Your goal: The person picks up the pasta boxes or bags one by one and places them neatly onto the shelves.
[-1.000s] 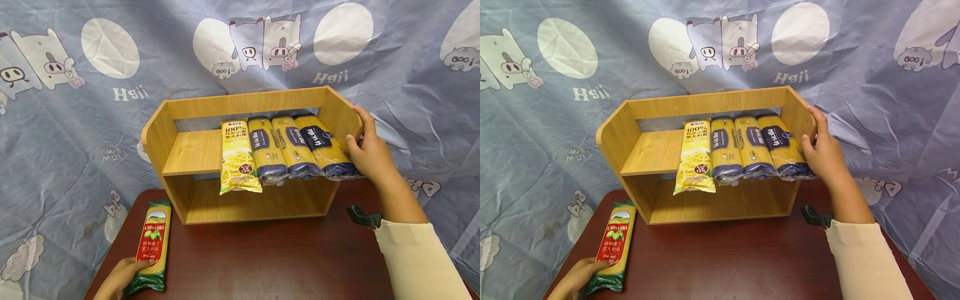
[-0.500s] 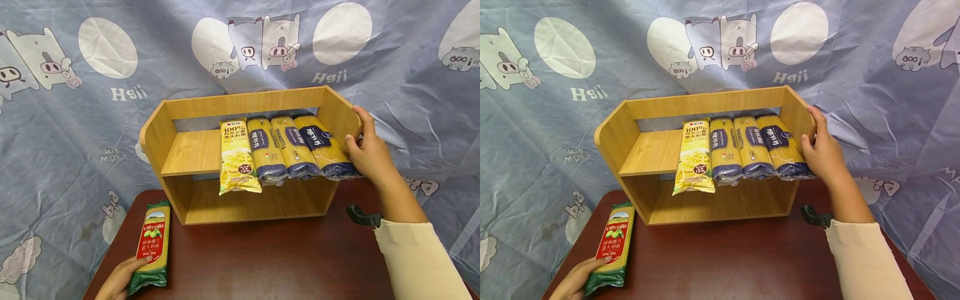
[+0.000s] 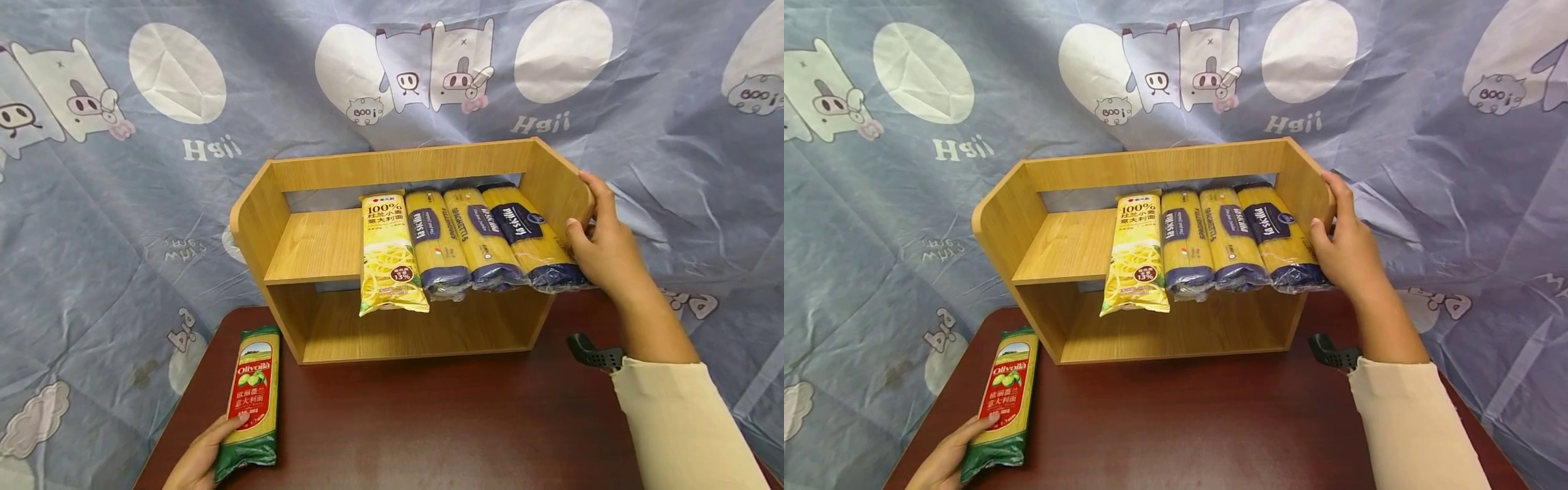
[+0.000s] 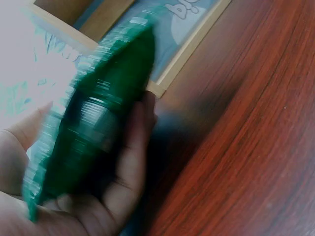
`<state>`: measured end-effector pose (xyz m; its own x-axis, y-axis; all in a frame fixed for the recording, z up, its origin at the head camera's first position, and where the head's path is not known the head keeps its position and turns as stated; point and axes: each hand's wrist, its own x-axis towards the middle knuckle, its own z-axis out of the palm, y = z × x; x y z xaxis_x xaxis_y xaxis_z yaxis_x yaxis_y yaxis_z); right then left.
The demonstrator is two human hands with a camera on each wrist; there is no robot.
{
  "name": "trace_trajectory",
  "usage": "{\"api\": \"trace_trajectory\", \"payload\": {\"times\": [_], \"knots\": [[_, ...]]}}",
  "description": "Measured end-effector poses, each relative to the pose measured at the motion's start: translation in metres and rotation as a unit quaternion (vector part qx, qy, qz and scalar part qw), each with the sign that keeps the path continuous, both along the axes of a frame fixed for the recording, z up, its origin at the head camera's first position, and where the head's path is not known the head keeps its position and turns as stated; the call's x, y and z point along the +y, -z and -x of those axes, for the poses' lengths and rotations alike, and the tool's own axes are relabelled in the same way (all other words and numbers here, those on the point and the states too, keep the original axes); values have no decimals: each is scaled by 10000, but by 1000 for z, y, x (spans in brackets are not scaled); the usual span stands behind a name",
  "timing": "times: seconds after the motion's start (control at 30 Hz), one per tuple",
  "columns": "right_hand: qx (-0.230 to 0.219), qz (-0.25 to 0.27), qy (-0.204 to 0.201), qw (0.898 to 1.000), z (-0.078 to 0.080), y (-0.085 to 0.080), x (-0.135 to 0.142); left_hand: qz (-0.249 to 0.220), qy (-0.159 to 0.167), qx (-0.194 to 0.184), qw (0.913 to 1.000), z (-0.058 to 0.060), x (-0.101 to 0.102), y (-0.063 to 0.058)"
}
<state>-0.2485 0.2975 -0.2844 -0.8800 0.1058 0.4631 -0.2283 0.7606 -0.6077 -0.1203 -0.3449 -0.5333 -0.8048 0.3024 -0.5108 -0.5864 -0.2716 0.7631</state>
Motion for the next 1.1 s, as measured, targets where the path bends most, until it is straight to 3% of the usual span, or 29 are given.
{"api": "trace_trajectory", "payload": {"times": [0.1,0.2,0.53,1.1], "knots": [[0,0,15,10000,0,-1,0,-540,262,15,9982,1,0,0],[-29,-9,24,10000,0,-1,-1,-667,325,-2,9972,0,1,1],[-14,-1,34,10000,-1,-1,0,439,-26,333,9985,4,6,9],[6,-15,27,10000,0,0,2,1090,-624,570,9904,1,16,8]]}}
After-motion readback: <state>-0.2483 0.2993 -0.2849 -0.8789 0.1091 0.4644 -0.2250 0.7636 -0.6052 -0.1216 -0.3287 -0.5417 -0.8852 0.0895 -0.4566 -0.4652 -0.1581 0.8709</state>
